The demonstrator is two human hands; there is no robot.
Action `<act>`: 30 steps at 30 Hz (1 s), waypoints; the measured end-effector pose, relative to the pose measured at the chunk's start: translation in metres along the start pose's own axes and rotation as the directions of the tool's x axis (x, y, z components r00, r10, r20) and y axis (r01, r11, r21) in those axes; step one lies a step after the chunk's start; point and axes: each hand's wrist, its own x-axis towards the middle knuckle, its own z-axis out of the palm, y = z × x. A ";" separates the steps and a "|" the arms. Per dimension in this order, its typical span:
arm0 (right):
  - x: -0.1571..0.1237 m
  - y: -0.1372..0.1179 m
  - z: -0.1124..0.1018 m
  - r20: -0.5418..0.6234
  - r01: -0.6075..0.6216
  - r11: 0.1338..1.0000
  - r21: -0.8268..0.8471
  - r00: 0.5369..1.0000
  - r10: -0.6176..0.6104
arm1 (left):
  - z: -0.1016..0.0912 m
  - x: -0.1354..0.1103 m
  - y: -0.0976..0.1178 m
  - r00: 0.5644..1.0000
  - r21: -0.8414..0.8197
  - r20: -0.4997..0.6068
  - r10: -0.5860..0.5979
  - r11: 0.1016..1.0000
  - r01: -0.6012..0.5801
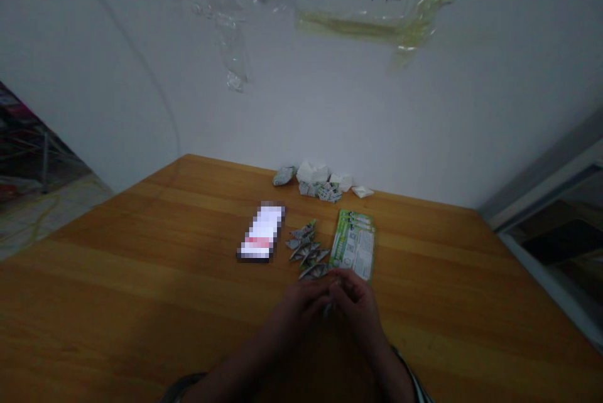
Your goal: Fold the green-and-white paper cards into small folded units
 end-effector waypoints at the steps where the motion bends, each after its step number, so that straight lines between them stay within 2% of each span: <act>1: 0.000 0.000 0.000 -0.003 0.009 1.000 -0.021 1.000 -0.009 | 0.001 0.000 -0.001 1.000 -0.005 -0.010 -0.003 1.000 0.003; 5: 0.001 0.004 -0.003 0.007 0.064 0.993 -0.100 0.998 -0.063 | 0.005 0.000 -0.004 1.000 -0.049 -0.010 -0.024 0.999 0.024; 8: 0.000 0.009 -0.005 0.043 0.160 0.957 -0.243 0.987 -0.154 | 0.007 0.000 -0.006 0.999 -0.097 -0.002 -0.052 0.994 0.052; 10: -0.003 0.010 -0.005 0.088 0.256 0.887 -0.384 0.967 -0.241 | 0.008 -0.001 -0.010 0.997 -0.102 -0.015 -0.077 0.992 0.075; 14: -0.009 0.006 -0.003 0.244 0.429 0.678 -0.597 0.902 -0.356 | 0.010 -0.004 -0.021 0.989 -0.034 -0.094 -0.117 0.993 0.114; 16: -0.012 0.003 0.000 0.303 0.473 0.594 -0.651 0.879 -0.367 | 0.009 -0.005 -0.023 0.980 0.015 -0.140 -0.142 0.989 0.146; 18: -0.015 0.003 0.003 0.286 0.458 0.552 -0.697 0.883 -0.372 | 0.009 -0.006 -0.021 0.973 0.033 -0.168 -0.160 0.985 0.168; 20: -0.017 0.005 0.006 0.217 0.423 0.573 -0.702 0.894 -0.393 | 0.009 -0.006 -0.018 0.968 -0.005 -0.190 -0.161 0.987 0.163; 23: -0.018 0.010 0.005 0.069 0.399 0.708 -0.582 0.892 -0.446 | 0.010 -0.005 -0.016 0.948 -0.236 -0.238 -0.211 0.959 0.154; 25: -0.017 0.012 0.003 -0.077 0.350 0.814 -0.464 0.899 -0.431 | 0.009 -0.003 -0.016 0.936 -0.456 -0.181 -0.304 0.868 0.194; 27: -0.014 0.010 0.001 -0.179 0.279 0.886 -0.370 0.915 -0.363 | 0.007 0.000 -0.016 0.930 -0.631 -0.061 -0.362 0.736 0.245; 28: -0.013 0.008 0.000 -0.180 0.263 0.902 -0.341 0.924 -0.338 | 0.005 0.001 -0.016 0.929 -0.688 -0.018 -0.371 0.679 0.258; 30: -0.011 0.003 0.000 -0.091 0.293 0.901 -0.320 0.937 -0.337 | 0.002 0.003 -0.014 0.921 -0.739 -0.032 -0.388 0.630 0.240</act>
